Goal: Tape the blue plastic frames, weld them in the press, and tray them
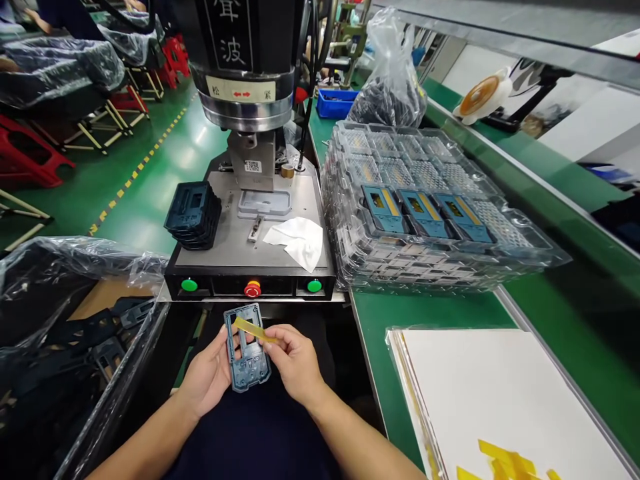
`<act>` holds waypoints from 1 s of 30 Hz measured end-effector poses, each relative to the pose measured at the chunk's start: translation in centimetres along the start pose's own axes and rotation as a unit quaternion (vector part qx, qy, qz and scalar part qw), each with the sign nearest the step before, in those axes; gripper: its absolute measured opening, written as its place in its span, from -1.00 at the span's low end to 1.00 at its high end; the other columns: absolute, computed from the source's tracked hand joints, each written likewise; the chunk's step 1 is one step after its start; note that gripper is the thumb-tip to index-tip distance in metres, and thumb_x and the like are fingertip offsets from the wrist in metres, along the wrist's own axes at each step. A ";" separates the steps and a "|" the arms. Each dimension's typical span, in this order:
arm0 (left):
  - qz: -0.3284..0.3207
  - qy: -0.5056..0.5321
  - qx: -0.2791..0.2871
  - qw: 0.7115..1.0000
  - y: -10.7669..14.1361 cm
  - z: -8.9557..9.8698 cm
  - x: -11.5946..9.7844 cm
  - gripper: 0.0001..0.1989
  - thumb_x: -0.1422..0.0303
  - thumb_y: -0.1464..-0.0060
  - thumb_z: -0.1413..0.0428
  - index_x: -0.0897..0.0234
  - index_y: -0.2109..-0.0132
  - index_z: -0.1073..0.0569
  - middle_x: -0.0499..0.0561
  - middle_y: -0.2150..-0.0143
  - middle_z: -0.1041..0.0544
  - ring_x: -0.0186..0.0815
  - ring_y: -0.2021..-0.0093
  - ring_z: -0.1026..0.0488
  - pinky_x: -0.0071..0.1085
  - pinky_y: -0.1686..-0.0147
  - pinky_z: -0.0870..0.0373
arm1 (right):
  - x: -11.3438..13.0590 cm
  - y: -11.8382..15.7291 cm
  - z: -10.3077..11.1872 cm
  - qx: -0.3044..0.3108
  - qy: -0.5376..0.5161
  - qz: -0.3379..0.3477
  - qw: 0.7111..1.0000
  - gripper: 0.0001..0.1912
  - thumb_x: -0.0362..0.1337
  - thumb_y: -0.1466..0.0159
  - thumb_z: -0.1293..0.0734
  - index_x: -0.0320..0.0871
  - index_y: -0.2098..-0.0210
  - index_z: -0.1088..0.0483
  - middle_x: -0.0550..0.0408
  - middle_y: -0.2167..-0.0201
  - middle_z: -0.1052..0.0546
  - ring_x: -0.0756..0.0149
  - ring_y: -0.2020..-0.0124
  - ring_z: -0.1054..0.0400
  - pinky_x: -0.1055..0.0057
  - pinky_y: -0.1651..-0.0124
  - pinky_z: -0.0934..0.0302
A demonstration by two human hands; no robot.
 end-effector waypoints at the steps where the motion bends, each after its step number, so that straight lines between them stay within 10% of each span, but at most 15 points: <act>1: -0.003 0.009 0.012 1.000 0.0 -0.3 0.0 -0.69 0.20 -0.19 -0.03 0.31 0.04 -0.42 0.10 0.17 -0.53 -0.22 0.19 -0.49 -0.24 0.12 -0.45 | 0.8 0.2 -0.1 -0.004 0.047 0.040 0.998 -0.85 -0.23 -0.17 -0.39 -0.14 0.26 -0.51 0.02 0.24 -0.54 0.31 0.29 -0.47 0.37 0.21 -0.37; 18: -0.015 0.049 0.045 0.998 -0.1 -0.6 0.0 -0.65 0.33 -0.20 -0.04 0.28 -0.12 -0.36 0.12 0.04 -0.56 -0.16 0.01 -0.47 -0.18 -0.02 -0.37 | 5.9 4.1 -3.9 0.028 0.342 0.365 0.865 -0.74 -0.38 -0.31 -0.25 -0.11 0.03 -0.42 0.02 0.32 -0.53 0.37 0.34 -0.43 0.45 0.31 -0.38; 30: -0.021 0.030 0.073 0.997 0.4 -1.5 0.9 -0.74 0.31 -0.20 -0.04 0.30 0.04 -0.49 0.10 0.07 -0.57 -0.18 -0.09 -0.40 -0.23 -0.13 -0.27 | 7.6 4.7 -4.9 -0.024 0.475 0.443 0.760 -0.76 -0.41 -0.28 -0.26 -0.11 0.08 -0.43 0.08 0.44 -0.55 0.32 0.40 -0.38 0.33 0.31 -0.24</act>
Point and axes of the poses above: each hand's wrist, its own y-axis away from the middle knuckle, its own z-axis out of the back of the hand, x = y × z, the point moved 10 cm from there along -y, towards the middle knuckle
